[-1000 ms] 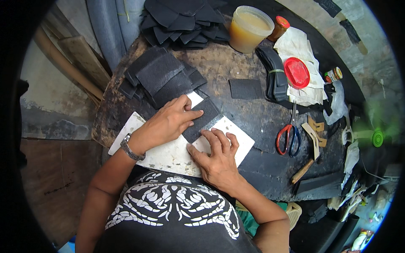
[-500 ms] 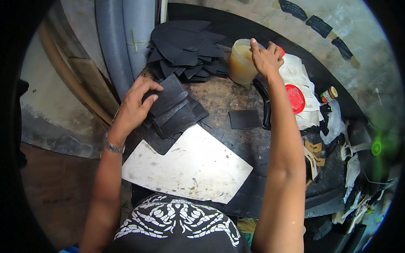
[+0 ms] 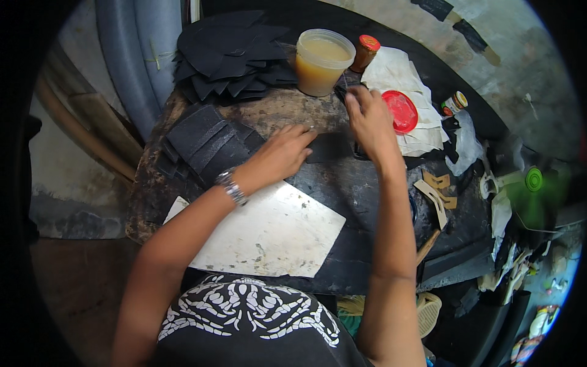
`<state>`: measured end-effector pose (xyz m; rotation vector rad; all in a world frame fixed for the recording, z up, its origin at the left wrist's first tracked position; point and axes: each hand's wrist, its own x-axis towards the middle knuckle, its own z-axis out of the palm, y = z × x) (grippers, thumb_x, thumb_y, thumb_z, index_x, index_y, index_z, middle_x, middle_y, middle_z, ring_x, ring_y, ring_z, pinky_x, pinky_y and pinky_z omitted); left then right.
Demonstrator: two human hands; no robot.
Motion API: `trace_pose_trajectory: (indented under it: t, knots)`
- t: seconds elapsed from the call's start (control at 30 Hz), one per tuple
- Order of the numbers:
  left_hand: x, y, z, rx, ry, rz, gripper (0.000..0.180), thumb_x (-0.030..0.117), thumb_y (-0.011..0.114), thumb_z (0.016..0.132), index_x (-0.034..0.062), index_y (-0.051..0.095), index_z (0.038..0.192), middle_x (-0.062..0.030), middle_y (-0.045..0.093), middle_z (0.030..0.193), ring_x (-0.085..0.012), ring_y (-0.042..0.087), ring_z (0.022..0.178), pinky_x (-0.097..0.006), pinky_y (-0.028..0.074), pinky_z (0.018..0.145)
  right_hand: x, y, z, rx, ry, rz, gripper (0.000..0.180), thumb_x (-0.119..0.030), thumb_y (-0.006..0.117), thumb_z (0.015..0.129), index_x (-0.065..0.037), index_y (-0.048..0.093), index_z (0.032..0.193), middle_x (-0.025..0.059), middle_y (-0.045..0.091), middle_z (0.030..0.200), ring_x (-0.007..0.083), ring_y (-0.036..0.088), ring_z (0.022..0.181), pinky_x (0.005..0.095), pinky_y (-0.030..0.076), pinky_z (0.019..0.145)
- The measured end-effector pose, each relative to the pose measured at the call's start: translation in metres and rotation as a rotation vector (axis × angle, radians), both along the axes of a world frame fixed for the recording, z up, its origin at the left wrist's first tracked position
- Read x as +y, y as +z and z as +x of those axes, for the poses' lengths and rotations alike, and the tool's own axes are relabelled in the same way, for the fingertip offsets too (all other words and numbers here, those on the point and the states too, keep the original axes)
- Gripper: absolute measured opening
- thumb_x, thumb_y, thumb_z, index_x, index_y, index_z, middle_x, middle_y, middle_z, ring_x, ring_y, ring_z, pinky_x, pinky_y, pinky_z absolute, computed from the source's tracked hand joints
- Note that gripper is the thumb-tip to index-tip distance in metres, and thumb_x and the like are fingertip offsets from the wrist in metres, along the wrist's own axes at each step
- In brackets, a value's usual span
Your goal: The person uses shears to cut small rectangular pieces from a larger sheet of black rubber. They repeatedly pick up pieces, trim edges, and stack the finished pieces on the work surface. A container with a red lid is opened and closed during the process.
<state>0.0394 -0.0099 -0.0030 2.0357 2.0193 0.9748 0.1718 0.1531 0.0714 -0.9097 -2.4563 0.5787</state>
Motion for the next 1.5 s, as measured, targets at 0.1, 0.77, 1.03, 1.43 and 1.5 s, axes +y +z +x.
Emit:
trace_pose_trajectory:
  t: [0.1, 0.77, 1.03, 1.43, 1.5]
  knots:
    - [0.031, -0.009, 0.015, 0.036, 0.095, -0.059, 0.036, 0.007, 0.069, 0.084, -0.0047, 0.062, 0.117, -0.0180, 0.057, 0.119, -0.0333, 0.052, 0.115, -0.043, 0.043, 0.101, -0.009, -0.031, 0.038, 0.184, -0.032, -0.212, 0.037, -0.020, 0.052, 0.102, -0.003, 0.053, 0.135, 0.0156, 0.064, 0.118, 0.0236, 0.061, 0.106, 0.0338, 0.047, 0.090]
    - [-0.033, 0.031, 0.008, -0.920, -0.078, -0.141, 0.047, 0.009, 0.072, 0.085, -0.0004, 0.052, 0.126, -0.0107, 0.065, 0.107, -0.0180, 0.063, 0.103, -0.031, 0.052, 0.092, -0.099, -0.038, 0.033, 0.697, 0.225, -0.883, 0.101, 0.008, 0.067, 0.084, -0.022, 0.007, 0.160, 0.0070, 0.054, 0.103, 0.0091, 0.054, 0.083, 0.0224, 0.047, 0.072]
    - [-0.100, 0.048, -0.018, -1.031, -0.121, -0.133, 0.037, -0.002, 0.065, 0.087, 0.0014, 0.057, 0.122, 0.0001, 0.060, 0.098, -0.0061, 0.060, 0.088, -0.021, 0.051, 0.078, -0.109, -0.010, 0.028, 0.231, 0.410, -0.369, 0.088, 0.012, 0.057, 0.089, -0.018, 0.015, 0.160, 0.0046, 0.056, 0.093, 0.0114, 0.051, 0.081, 0.0244, 0.044, 0.076]
    - [-0.178, 0.011, 0.019, -0.433, 0.285, -0.050, 0.028, -0.002, 0.064, 0.087, 0.0012, 0.072, 0.113, -0.0128, 0.062, 0.098, -0.0201, 0.061, 0.081, -0.030, 0.049, 0.075, -0.185, -0.060, 0.080, 0.024, 0.176, -0.224, 0.050, 0.002, 0.054, 0.084, -0.019, 0.068, 0.127, 0.0204, 0.038, 0.145, 0.0398, 0.030, 0.136, 0.0483, 0.025, 0.115]
    - [-0.178, 0.011, 0.019, -0.418, 0.275, -0.028, 0.028, -0.002, 0.066, 0.086, 0.0015, 0.072, 0.113, -0.0128, 0.062, 0.099, -0.0205, 0.061, 0.081, -0.030, 0.050, 0.075, -0.191, -0.065, 0.078, -0.027, 0.174, -0.112, 0.050, 0.001, 0.054, 0.084, -0.020, 0.068, 0.128, 0.0207, 0.035, 0.148, 0.0421, 0.025, 0.140, 0.0520, 0.021, 0.115]
